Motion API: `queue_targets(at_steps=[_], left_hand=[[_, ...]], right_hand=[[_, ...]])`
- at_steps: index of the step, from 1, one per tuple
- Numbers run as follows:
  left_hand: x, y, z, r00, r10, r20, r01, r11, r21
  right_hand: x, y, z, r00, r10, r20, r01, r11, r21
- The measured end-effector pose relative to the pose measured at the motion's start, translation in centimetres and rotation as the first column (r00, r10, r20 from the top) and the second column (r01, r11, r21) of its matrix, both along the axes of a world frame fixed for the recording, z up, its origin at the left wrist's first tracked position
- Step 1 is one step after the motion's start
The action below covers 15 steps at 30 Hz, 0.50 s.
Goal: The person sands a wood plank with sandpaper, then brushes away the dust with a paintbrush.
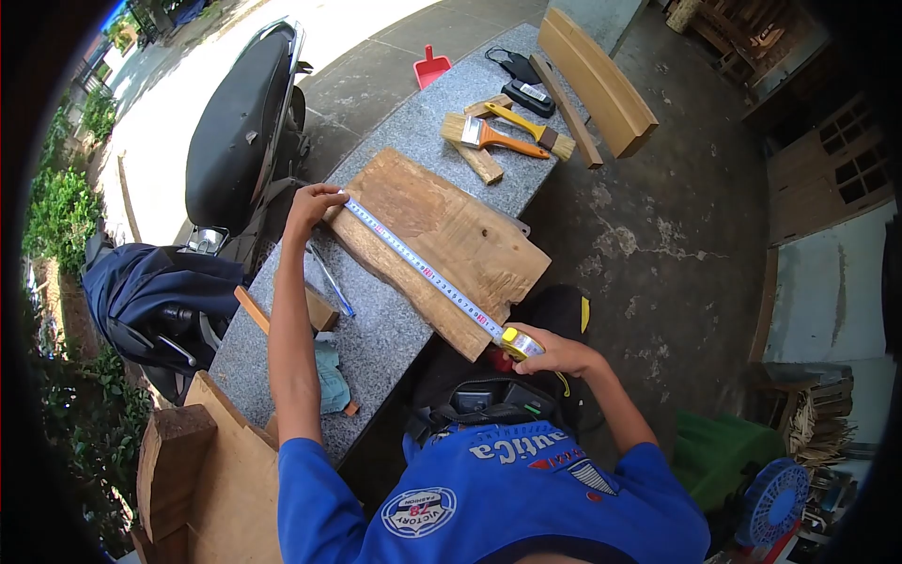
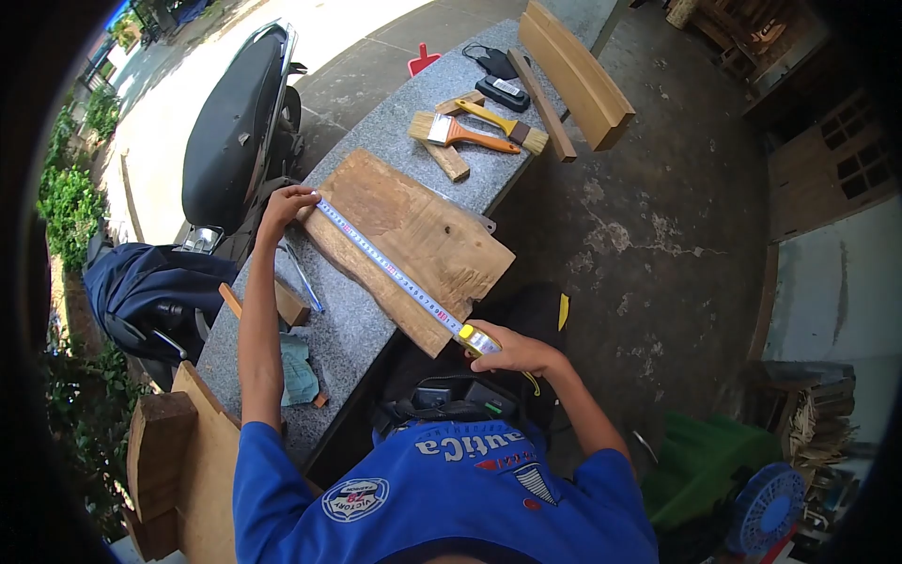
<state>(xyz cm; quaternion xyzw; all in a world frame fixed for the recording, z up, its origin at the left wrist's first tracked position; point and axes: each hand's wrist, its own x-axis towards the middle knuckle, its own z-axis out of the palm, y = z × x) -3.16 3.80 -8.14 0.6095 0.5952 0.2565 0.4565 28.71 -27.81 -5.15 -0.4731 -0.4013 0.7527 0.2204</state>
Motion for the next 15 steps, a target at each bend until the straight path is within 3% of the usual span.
queue_targets(at_steps=[6, 15], left_hand=[[-0.2, 0.2, -0.7, 0.999, -0.015, 0.041, 0.014, 1.0, 0.017], [0.0, -0.1, -1.3, 0.996, 0.016, 0.083, -0.021, 0.998, 0.054]], right_hand=[[-0.1, -0.1, -0.6, 1.0, -0.003, 0.015, 0.002, 0.999, 0.052], [0.0, 0.6, -0.2, 0.999, 0.018, 0.048, -0.018, 1.0, -0.002]])
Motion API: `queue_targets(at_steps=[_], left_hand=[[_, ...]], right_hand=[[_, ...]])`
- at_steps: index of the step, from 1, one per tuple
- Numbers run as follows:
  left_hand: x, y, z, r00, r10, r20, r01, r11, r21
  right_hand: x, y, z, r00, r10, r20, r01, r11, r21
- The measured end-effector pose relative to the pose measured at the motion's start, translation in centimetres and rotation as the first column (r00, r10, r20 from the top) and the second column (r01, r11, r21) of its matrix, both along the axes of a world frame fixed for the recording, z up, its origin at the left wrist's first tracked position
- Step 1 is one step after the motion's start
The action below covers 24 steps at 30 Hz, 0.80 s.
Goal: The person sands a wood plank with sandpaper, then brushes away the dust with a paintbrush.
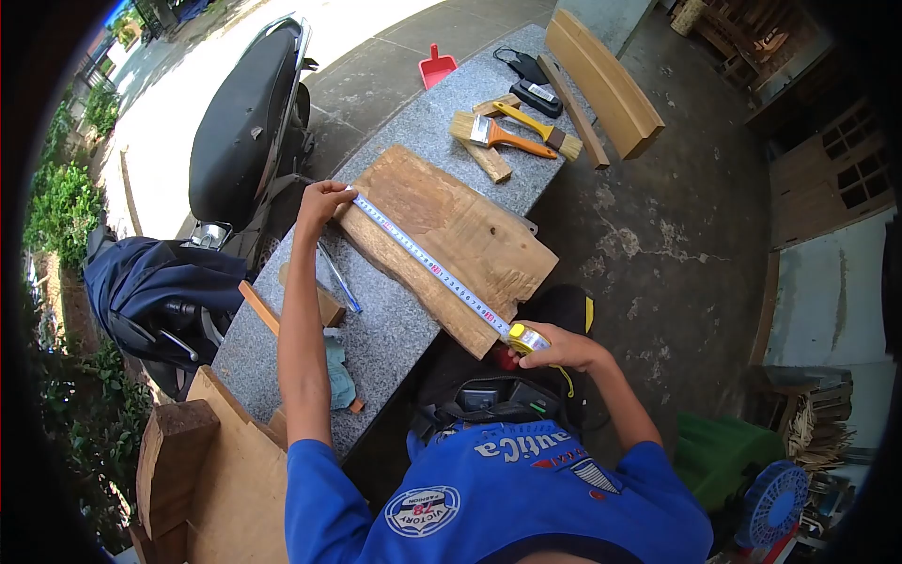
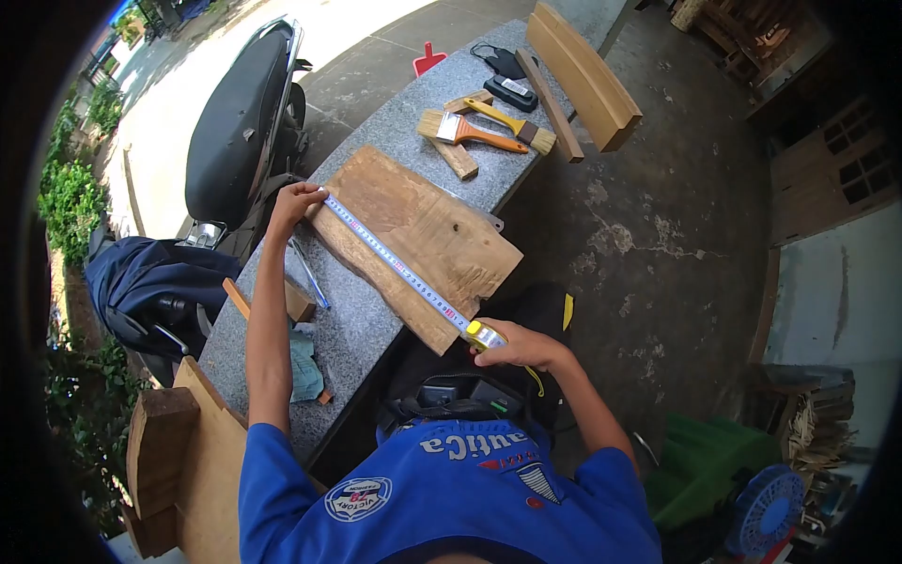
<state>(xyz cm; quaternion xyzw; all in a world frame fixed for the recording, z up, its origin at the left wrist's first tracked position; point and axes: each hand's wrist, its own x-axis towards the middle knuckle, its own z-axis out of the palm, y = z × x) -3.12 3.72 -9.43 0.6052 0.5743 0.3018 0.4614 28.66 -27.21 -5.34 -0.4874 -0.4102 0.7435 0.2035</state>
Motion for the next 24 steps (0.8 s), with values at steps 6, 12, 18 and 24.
queue_targets(at_steps=[6, 12, 18, 24], left_hand=[[0.1, -0.1, 0.4, 1.0, -0.008, 0.001, 0.008, 1.0, -0.013], [0.2, -0.2, 0.5, 1.0, -0.003, 0.005, 0.003, 1.0, -0.015], [0.0, -0.1, 0.1, 1.0, 0.0, 0.031, -0.001, 1.0, 0.006], [0.2, -0.2, 0.3, 1.0, -0.003, 0.023, 0.003, 1.0, -0.022]], right_hand=[[-0.2, 0.0, 0.1, 1.0, -0.002, -0.01, 0.002, 0.999, 0.039], [-0.2, 0.0, 0.0, 0.997, 0.075, 0.02, -0.078, 0.986, 0.146], [0.4, -0.9, 1.6, 0.989, -0.087, -0.121, 0.06, 0.976, -0.209], [3.2, -2.9, 1.9, 0.999, 0.008, -0.049, -0.021, 0.964, -0.263]])
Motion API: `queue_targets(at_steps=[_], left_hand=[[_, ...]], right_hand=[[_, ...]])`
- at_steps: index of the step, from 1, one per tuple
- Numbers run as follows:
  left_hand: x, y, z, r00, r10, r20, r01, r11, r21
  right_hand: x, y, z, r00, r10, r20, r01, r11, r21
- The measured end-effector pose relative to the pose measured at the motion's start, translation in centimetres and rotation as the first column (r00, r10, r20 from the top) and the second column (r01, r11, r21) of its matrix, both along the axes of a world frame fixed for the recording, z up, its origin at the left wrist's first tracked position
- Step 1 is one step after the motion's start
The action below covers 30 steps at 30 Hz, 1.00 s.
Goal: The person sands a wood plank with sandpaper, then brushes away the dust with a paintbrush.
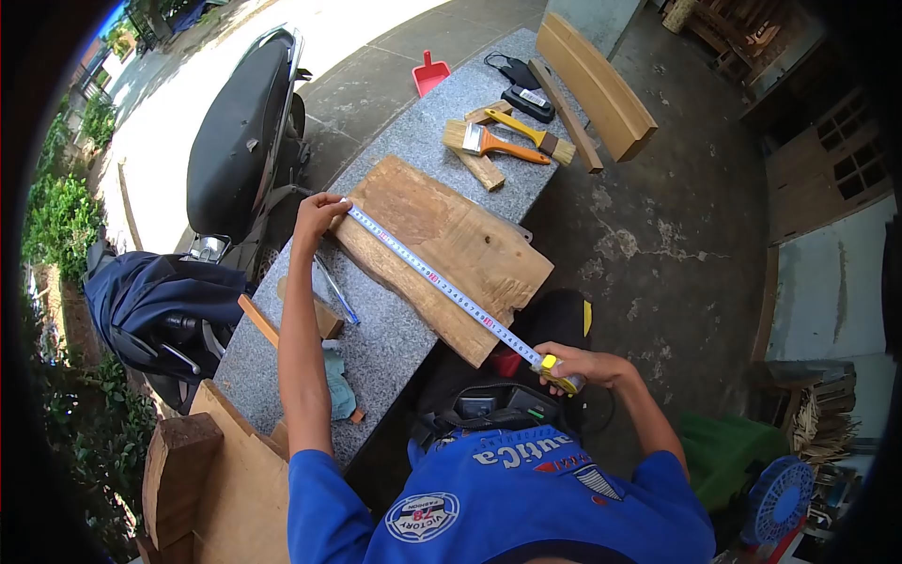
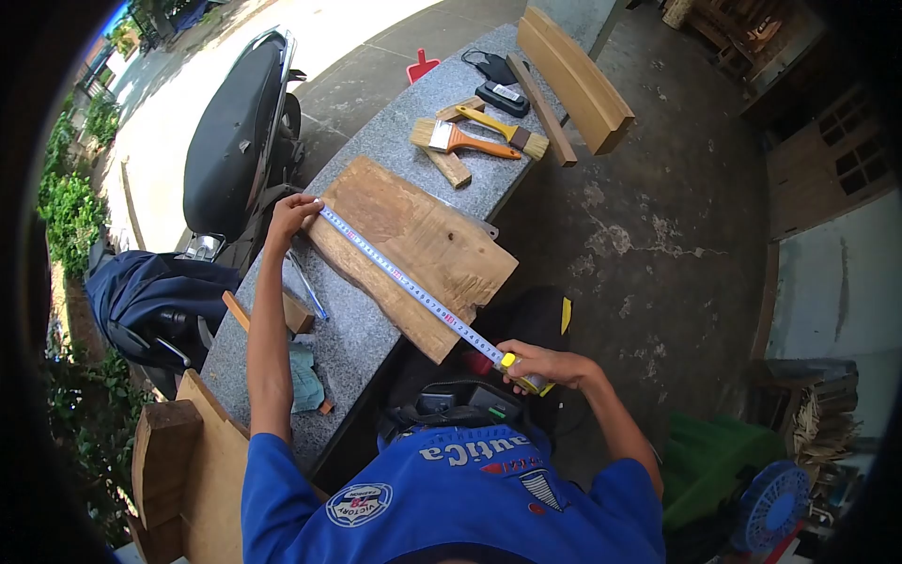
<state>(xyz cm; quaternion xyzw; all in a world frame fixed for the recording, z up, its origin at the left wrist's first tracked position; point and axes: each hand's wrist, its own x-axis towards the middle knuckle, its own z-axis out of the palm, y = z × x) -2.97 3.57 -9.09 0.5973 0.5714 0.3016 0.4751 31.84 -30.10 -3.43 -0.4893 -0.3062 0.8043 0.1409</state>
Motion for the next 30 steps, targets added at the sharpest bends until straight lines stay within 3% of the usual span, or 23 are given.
queue_targets(at_steps=[11, 16, 20, 24, 27, 30], left_hand=[[0.7, -1.3, 1.1, 0.997, 0.061, -0.045, -0.06, 0.998, 0.03], [0.7, -0.6, -0.4, 0.993, 0.103, -0.058, -0.098, 0.991, 0.094], [0.9, 0.8, -2.8, 0.932, 0.221, -0.287, -0.16, 0.962, 0.221], [4.3, -1.4, 0.6, 0.783, 0.381, -0.492, -0.153, 0.884, 0.442], [6.8, 1.1, 0.0, 0.979, 0.2, -0.046, -0.113, 0.712, 0.693], [8.6, 2.7, -0.4, 0.988, 0.148, -0.055, -0.081, 0.774, 0.627]], right_hand=[[0.7, 0.0, -0.3, 0.993, -0.117, -0.026, 0.12, 0.983, 0.141], [3.0, 1.6, -0.5, 0.993, -0.099, 0.071, 0.086, 0.983, 0.165], [4.6, 2.5, -0.5, 0.99, -0.142, 0.014, 0.138, 0.976, 0.168], [5.7, 3.2, -1.8, 0.989, -0.141, -0.034, 0.144, 0.982, 0.124], [6.4, 3.3, -1.9, 0.985, -0.153, -0.084, 0.161, 0.983, 0.09], [6.5, 3.1, -1.5, 0.983, -0.159, -0.087, 0.162, 0.986, 0.03]])
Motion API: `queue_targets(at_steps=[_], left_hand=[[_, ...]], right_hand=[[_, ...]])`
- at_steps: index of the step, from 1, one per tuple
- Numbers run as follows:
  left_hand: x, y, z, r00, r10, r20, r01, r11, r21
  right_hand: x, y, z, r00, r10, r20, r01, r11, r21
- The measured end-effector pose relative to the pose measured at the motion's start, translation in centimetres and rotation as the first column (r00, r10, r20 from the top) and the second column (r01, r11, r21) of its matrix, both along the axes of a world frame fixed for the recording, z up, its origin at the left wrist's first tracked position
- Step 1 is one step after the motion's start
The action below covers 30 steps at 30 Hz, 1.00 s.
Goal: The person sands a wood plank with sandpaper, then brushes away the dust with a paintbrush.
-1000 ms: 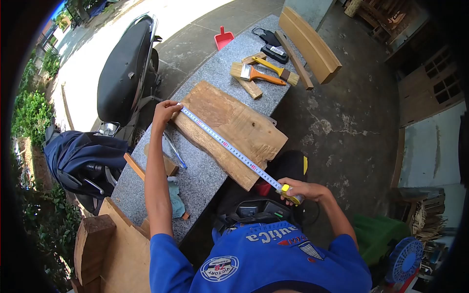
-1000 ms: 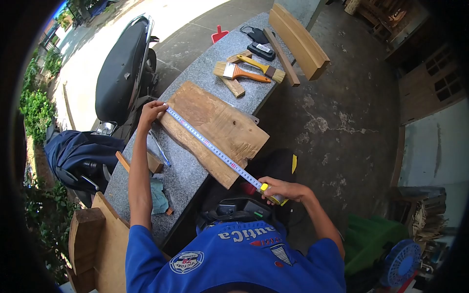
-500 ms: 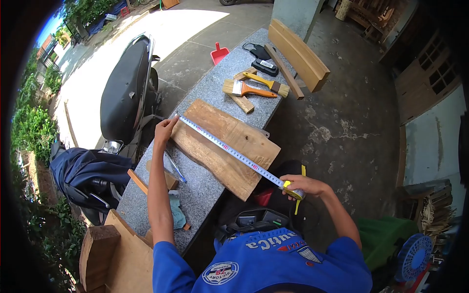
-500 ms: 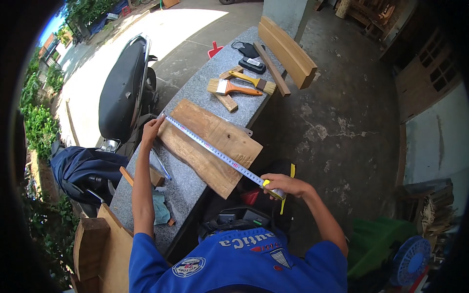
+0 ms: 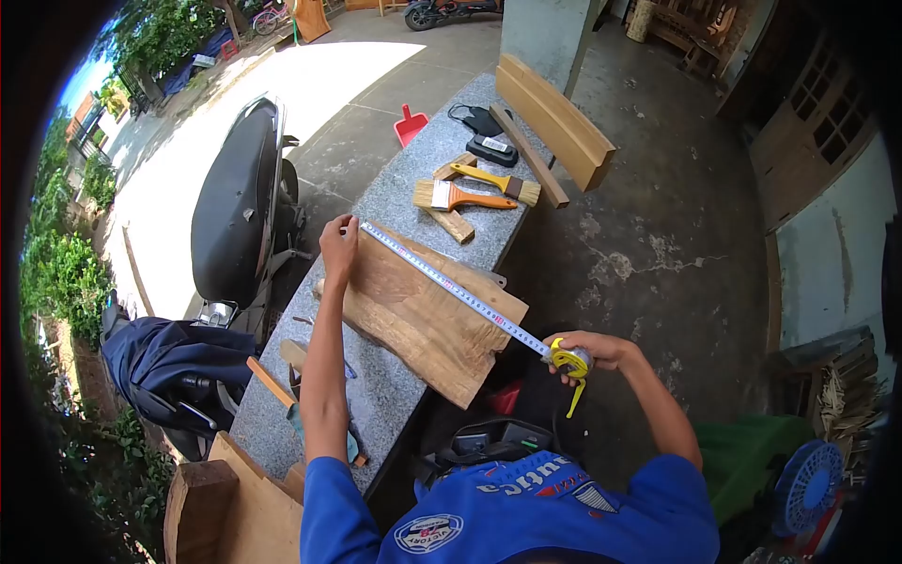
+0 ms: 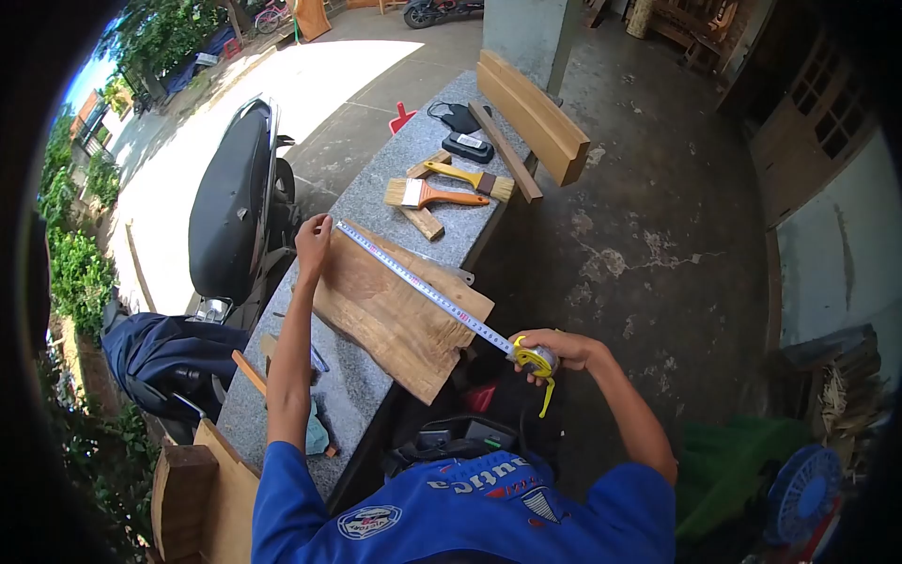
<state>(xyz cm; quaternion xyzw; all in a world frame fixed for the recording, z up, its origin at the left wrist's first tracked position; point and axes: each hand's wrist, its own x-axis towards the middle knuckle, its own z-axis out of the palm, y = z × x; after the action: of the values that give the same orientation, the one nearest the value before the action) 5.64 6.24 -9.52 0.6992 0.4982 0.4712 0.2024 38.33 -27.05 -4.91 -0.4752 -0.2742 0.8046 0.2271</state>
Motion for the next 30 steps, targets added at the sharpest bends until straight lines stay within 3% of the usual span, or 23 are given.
queue_targets(at_steps=[2, 6, 10, 17, 30], left_hand=[[0.7, 0.6, -1.0, 0.998, -0.025, -0.053, 0.018, 0.989, -0.144], [1.7, -0.4, -1.1, 0.985, 0.088, -0.148, -0.095, 0.995, -0.039], [1.7, -0.3, -0.9, 0.979, 0.103, -0.177, -0.13, 0.98, -0.148], [1.6, 0.0, -1.4, 0.974, 0.137, -0.178, -0.167, 0.973, -0.162], [2.1, -0.9, -0.2, 0.965, 0.179, -0.192, -0.211, 0.964, -0.163]], right_hand=[[0.1, 0.1, 0.3, 1.0, -0.003, 0.006, 0.003, 1.0, -0.004], [0.5, 0.3, 0.1, 1.0, -0.001, -0.024, 0.001, 1.0, -0.007], [0.5, 0.4, 0.3, 0.997, -0.022, -0.07, 0.019, 0.999, -0.032], [-1.6, 2.9, 0.3, 0.989, 0.002, 0.145, -0.015, 0.996, 0.092], [-1.9, 4.2, -0.4, 0.998, -0.003, 0.069, -0.003, 0.997, 0.081]])
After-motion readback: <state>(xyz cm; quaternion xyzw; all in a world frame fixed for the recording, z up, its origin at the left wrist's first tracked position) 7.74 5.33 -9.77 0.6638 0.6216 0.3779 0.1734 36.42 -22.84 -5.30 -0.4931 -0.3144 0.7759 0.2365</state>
